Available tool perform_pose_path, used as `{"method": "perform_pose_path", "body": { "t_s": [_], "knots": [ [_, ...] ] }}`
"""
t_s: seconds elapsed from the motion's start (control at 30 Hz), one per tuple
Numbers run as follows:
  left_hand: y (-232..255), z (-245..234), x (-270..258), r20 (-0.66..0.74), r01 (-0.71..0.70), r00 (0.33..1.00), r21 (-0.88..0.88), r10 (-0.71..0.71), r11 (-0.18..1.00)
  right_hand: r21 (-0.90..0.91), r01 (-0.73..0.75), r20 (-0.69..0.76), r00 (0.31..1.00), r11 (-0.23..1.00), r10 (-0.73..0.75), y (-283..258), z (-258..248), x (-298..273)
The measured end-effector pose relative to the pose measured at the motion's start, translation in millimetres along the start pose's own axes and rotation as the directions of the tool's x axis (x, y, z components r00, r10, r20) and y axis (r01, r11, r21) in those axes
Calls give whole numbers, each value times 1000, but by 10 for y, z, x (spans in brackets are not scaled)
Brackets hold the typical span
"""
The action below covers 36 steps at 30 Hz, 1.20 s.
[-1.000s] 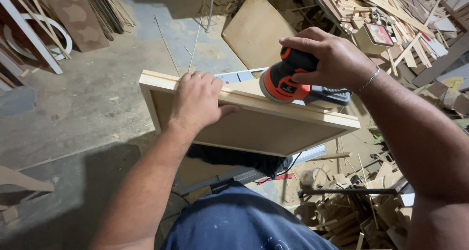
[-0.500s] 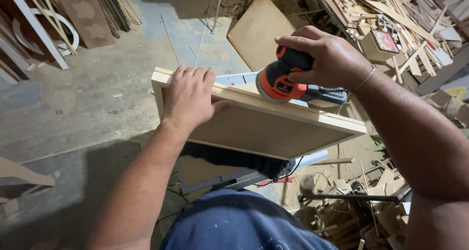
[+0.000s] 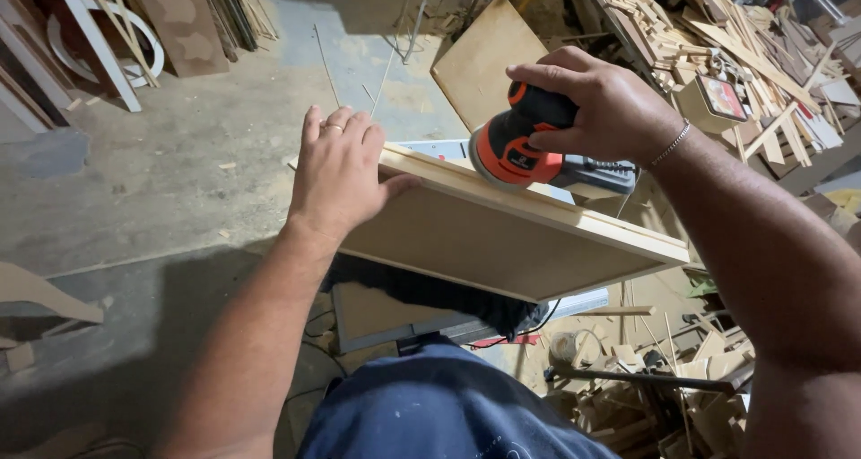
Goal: Sanding the edges and surfaces of a wooden frame using an orbital sander in a workshop.
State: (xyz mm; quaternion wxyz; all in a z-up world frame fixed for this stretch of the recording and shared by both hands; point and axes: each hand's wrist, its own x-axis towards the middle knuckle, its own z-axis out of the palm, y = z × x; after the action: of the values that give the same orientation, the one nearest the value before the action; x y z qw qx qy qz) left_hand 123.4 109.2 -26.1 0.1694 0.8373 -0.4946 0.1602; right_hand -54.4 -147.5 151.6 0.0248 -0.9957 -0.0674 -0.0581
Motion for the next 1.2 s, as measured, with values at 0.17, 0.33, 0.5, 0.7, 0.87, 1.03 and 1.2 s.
{"method": "perform_pose_path", "body": {
  "t_s": [0.17,0.33,0.5,0.7,0.87,1.03,1.2],
  "knots": [
    [-18,-68,-72,-37,17,999,3,-17,1000,-21,21,-2,1000,1000,-21,-50,5,96],
    [-36,-57,-105,-155,-11,988,3,11,1000,2,18,16,1000,1000,-18,-99,-2,183],
    [-74,30,-95,-159,-6,987,8,8,1000,-29,47,18,999,998,-47,-158,-4,253],
    [-141,180,-128,-165,-6,986,-19,3,1000,-65,60,7,998,996,-60,-249,-1,340],
    [-123,271,-152,-164,35,985,-128,-56,991,-38,72,4,997,997,-71,-276,12,403],
    [-126,429,-159,-155,86,981,-213,-120,973,-51,123,-17,992,991,-124,-291,41,475],
    [-115,324,-143,-147,17,988,-138,-38,990,-52,131,-17,991,990,-132,-334,56,544]
  ]
}}
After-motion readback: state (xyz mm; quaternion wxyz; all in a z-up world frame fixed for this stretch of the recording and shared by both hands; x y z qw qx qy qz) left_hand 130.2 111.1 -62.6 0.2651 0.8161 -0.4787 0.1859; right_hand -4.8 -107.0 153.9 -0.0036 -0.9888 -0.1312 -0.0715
